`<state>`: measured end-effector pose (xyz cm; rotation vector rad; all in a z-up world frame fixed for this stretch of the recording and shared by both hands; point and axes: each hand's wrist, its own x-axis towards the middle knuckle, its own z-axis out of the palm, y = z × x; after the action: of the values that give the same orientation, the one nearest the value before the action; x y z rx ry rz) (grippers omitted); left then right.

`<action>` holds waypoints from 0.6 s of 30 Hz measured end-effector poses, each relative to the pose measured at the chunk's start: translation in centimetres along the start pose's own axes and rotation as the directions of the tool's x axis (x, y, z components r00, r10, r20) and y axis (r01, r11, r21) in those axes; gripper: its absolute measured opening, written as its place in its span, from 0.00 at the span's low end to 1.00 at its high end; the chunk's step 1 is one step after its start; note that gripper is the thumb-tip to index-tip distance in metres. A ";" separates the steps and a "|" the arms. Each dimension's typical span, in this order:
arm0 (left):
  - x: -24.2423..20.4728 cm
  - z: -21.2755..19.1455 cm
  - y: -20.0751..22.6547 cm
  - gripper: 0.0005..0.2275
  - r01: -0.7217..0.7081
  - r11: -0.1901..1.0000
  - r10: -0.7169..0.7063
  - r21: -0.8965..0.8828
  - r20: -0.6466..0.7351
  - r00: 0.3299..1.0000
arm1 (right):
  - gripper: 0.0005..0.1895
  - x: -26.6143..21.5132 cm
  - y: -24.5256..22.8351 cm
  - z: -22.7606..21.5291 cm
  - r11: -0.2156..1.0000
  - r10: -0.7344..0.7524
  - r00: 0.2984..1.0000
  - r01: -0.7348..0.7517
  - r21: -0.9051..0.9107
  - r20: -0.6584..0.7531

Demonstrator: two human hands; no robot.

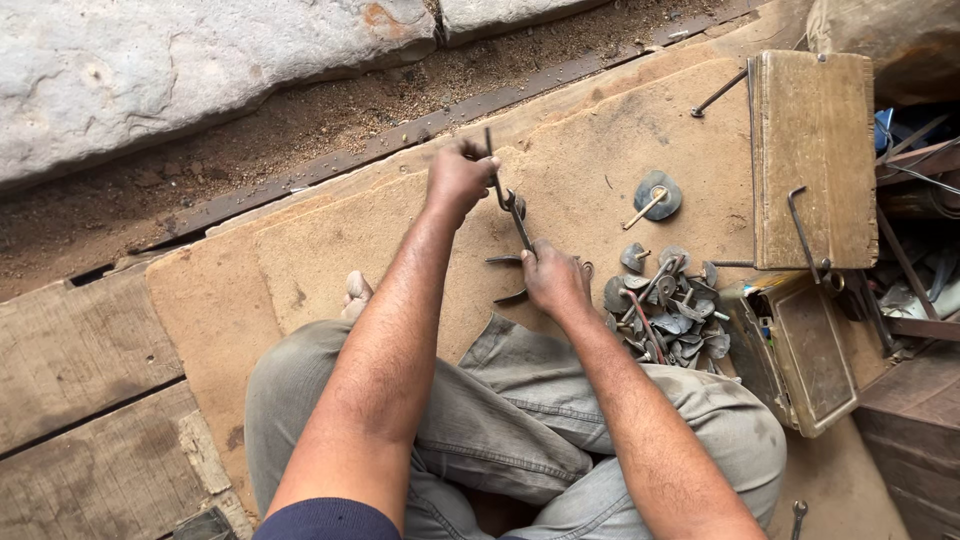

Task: The person manipulates various metal parts and mechanical components using pliers and a wrench while sitting on a floor.

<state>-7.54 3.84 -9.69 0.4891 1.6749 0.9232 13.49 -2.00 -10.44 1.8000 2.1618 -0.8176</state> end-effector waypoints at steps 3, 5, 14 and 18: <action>-0.1 0.7 -0.2 0.10 -0.097 0.967 0.111 0.236 -0.047 0.993 | 0.18 0.1 0.1 -0.2 0.999 0.030 0.999 -0.031 0.009 0.027; -0.4 0.8 0.0 0.11 -0.071 0.968 0.080 0.241 -0.028 0.996 | 0.16 -0.1 0.2 -0.8 0.998 -0.021 0.998 0.024 0.052 -0.063; -0.7 0.5 -0.2 0.12 -0.026 0.949 0.051 0.315 -0.073 0.996 | 0.14 -3.7 -1.6 -4.9 0.810 -0.283 0.653 0.555 0.190 -0.703; 0.5 1.0 -1.3 0.14 -0.182 0.956 0.217 0.231 -0.136 0.967 | 0.31 -1.6 -2.2 -3.7 0.871 0.342 0.938 -0.337 0.357 0.051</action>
<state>-6.56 3.78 -11.13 0.7607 1.9105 0.9497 12.43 -1.57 -5.98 2.2784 1.6989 -1.1694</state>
